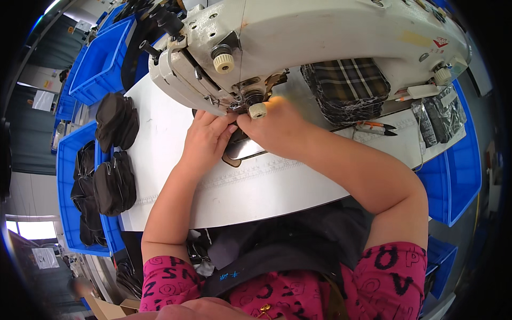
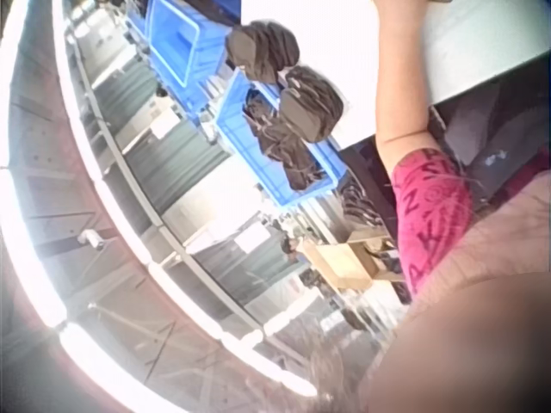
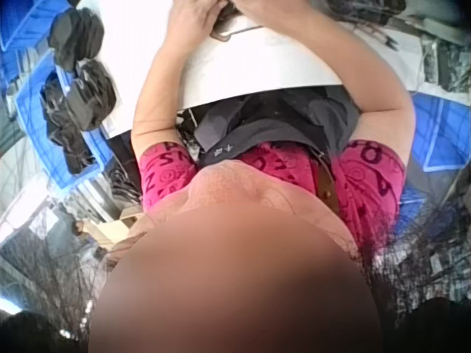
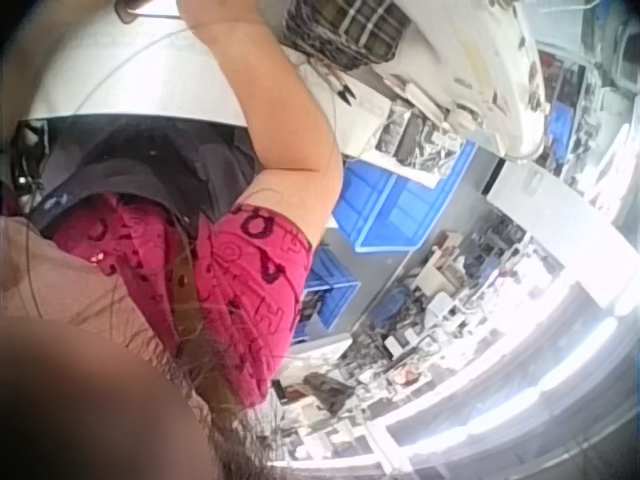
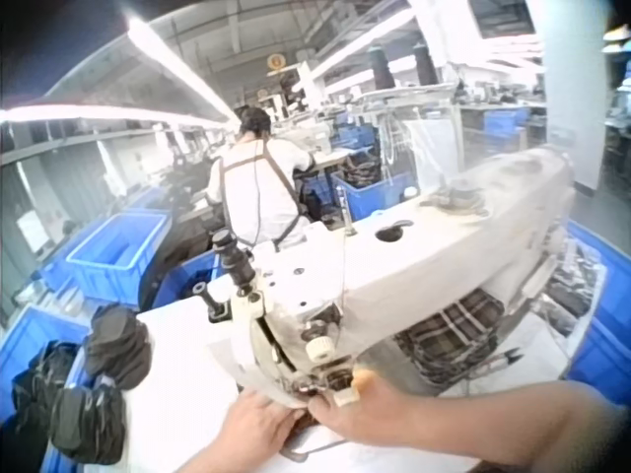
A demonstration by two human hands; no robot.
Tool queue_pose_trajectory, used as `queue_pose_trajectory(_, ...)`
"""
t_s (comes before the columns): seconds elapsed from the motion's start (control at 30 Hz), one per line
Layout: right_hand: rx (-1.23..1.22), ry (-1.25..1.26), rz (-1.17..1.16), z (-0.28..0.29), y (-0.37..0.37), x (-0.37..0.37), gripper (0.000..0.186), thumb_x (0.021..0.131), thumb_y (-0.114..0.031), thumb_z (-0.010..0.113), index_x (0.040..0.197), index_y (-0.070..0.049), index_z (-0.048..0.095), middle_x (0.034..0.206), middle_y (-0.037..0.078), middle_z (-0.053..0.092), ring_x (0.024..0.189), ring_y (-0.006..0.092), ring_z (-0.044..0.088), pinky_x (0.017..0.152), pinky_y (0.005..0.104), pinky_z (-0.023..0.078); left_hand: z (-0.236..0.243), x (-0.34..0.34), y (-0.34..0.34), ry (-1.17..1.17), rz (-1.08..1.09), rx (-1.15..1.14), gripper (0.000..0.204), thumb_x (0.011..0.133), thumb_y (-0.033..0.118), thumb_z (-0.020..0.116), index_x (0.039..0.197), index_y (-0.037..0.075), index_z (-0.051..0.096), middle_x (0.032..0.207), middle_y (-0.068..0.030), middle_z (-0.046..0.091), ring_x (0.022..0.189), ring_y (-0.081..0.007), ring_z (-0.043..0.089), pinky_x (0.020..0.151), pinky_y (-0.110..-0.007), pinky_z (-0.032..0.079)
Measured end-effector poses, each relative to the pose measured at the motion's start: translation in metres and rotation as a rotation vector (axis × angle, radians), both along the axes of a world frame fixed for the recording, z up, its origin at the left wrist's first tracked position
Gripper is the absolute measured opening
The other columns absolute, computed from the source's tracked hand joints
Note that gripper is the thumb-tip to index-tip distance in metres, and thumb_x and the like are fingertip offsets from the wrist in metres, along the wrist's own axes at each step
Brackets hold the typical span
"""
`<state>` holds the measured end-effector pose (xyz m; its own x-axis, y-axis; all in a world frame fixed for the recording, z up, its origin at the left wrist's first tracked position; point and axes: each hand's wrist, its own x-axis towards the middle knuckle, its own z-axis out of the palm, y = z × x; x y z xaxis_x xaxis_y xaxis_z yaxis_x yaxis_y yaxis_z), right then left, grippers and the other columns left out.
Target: Sewing a small black leather or fabric pouch using an industrial sewing machine.
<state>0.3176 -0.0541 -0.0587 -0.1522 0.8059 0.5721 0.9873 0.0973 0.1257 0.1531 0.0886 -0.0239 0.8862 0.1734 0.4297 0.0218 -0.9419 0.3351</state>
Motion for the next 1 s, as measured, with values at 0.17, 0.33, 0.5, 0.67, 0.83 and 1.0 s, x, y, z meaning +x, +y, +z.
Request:
queue_pose_trajectory(0.17,-0.243,0.154,-0.002,0.014,-0.022,-0.019,0.014,0.077,-0.016,0.073,0.087,-0.012,0.064,0.078,0.000,0.060,0.067,0.0170,0.064,0.057,0.0344,0.048,-0.005,-0.005,0.015,0.119,-0.057,-0.263,0.021,0.092,0.009,0.070,0.113,0.008,0.074,0.117,-0.0088,0.071,0.113,-0.0326,0.063,0.096,-0.041,0.053)
queue_pose_trajectory(0.33,-0.418,0.113,0.056,0.016,-0.026,-0.023,0.016,0.079,-0.011,0.069,0.093,-0.003,0.066,0.076,0.008,0.066,0.065,0.0225,0.069,0.057,0.0377,0.053,-0.001,-0.004,0.014,0.173,-0.109,-0.249,0.023,0.090,0.005,0.071,0.113,0.006,0.075,0.118,-0.0120,0.071,0.110,-0.0338,0.066,0.095,-0.041,0.054)
queue_pose_trajectory(0.5,-0.439,0.095,0.050,0.020,-0.028,-0.024,0.017,0.079,-0.011,0.069,0.092,-0.002,0.066,0.075,0.007,0.067,0.064,0.0211,0.069,0.055,0.0369,0.052,0.002,-0.004,0.009,0.191,-0.098,-0.094,0.023,0.089,0.006,0.072,0.112,0.006,0.075,0.117,-0.0104,0.071,0.101,-0.0339,0.068,0.087,-0.041,0.055)
queue_pose_trajectory(0.67,-0.431,0.090,0.057,0.024,-0.028,-0.024,0.015,0.079,-0.011,0.069,0.091,-0.002,0.067,0.073,0.007,0.067,0.064,0.0202,0.069,0.055,0.0357,0.052,0.000,-0.003,0.008,0.150,-0.107,-0.051,0.024,0.088,0.007,0.073,0.112,0.006,0.075,0.116,-0.0088,0.071,0.100,-0.0337,0.069,0.085,-0.042,0.055)
queue_pose_trajectory(0.83,-0.460,0.093,0.082,0.018,-0.028,-0.023,0.016,0.078,-0.012,0.070,0.090,-0.002,0.067,0.076,0.008,0.067,0.065,0.0201,0.068,0.055,0.0357,0.052,-0.006,-0.002,0.004,0.114,-0.084,-0.088,0.024,0.089,0.006,0.073,0.112,0.006,0.075,0.115,-0.0089,0.071,0.101,-0.0335,0.068,0.086,-0.042,0.055)
queue_pose_trajectory(1.0,-0.508,0.108,0.078,0.022,-0.029,-0.024,0.017,0.079,-0.012,0.070,0.092,-0.001,0.066,0.077,0.009,0.066,0.066,0.0204,0.069,0.057,0.0362,0.052,-0.004,-0.002,-0.002,0.101,-0.078,-0.103,0.023,0.089,0.006,0.073,0.112,0.005,0.075,0.113,-0.0091,0.072,0.099,-0.0335,0.069,0.085,-0.042,0.055)
